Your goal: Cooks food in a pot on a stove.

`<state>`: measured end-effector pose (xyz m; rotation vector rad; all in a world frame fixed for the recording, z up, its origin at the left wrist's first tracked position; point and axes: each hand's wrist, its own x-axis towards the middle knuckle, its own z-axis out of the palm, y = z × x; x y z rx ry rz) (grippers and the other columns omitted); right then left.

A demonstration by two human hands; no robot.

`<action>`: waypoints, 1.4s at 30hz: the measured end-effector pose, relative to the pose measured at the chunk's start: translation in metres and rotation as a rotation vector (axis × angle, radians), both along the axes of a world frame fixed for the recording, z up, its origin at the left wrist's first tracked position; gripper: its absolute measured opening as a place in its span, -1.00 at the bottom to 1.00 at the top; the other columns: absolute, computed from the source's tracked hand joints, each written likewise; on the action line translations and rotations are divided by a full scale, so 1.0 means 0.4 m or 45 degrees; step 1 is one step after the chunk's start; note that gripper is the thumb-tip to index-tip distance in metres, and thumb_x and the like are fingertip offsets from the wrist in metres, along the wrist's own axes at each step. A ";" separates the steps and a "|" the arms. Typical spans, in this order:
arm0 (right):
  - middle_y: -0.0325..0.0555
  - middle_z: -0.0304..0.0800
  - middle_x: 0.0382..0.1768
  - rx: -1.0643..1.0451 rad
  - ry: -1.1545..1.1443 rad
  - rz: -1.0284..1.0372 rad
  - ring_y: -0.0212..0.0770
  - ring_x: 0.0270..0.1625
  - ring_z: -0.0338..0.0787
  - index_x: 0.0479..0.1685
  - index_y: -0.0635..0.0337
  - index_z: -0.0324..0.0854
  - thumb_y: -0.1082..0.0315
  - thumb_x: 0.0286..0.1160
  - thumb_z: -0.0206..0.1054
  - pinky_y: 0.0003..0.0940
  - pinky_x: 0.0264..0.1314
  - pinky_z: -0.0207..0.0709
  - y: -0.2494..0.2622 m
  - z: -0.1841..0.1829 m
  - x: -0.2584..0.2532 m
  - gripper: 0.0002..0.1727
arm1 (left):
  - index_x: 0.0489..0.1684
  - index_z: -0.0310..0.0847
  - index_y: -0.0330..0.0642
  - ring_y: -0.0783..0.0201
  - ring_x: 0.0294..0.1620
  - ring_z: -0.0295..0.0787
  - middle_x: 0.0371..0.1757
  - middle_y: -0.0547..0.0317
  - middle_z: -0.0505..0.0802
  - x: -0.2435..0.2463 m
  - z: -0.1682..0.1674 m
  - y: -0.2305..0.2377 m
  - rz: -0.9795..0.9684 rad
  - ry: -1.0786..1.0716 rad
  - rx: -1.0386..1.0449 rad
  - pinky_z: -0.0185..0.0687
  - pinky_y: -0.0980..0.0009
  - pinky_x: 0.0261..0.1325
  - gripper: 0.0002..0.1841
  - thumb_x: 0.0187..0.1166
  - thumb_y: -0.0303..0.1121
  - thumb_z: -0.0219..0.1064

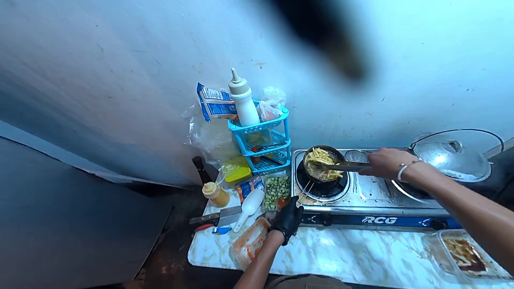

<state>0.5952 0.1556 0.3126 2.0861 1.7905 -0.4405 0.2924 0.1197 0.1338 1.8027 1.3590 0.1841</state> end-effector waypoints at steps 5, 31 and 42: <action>0.00 0.66 -0.66 -0.126 0.369 -0.132 -0.14 -0.68 0.64 -0.29 0.32 0.68 -0.23 0.67 0.25 -0.18 -0.51 0.61 0.045 -0.073 0.179 -0.34 | 0.80 0.11 -0.12 -0.05 0.09 0.81 0.10 -0.18 0.81 0.001 0.004 -0.001 -0.003 0.017 0.000 0.65 0.00 0.28 -0.43 0.84 -0.16 0.02; 0.13 0.81 -0.29 0.172 -0.299 0.261 0.24 -0.12 0.86 -0.21 0.14 0.77 -0.11 0.62 0.38 0.26 -0.20 0.67 -0.053 0.090 0.051 -0.56 | 0.80 0.11 -0.14 -0.05 0.06 0.81 0.09 -0.19 0.81 0.002 0.001 -0.001 0.001 0.005 -0.008 0.67 0.00 0.26 -0.43 0.84 -0.16 0.02; 0.13 0.82 -0.34 0.284 -0.333 0.297 0.25 -0.19 0.86 -0.23 0.17 0.78 -0.01 0.63 0.40 0.24 -0.26 0.66 -0.067 0.047 0.049 -0.61 | 0.80 0.14 -0.13 -0.04 0.09 0.81 0.10 -0.18 0.82 0.003 -0.003 0.000 0.013 0.022 0.021 0.65 -0.01 0.29 -0.43 0.83 -0.17 0.04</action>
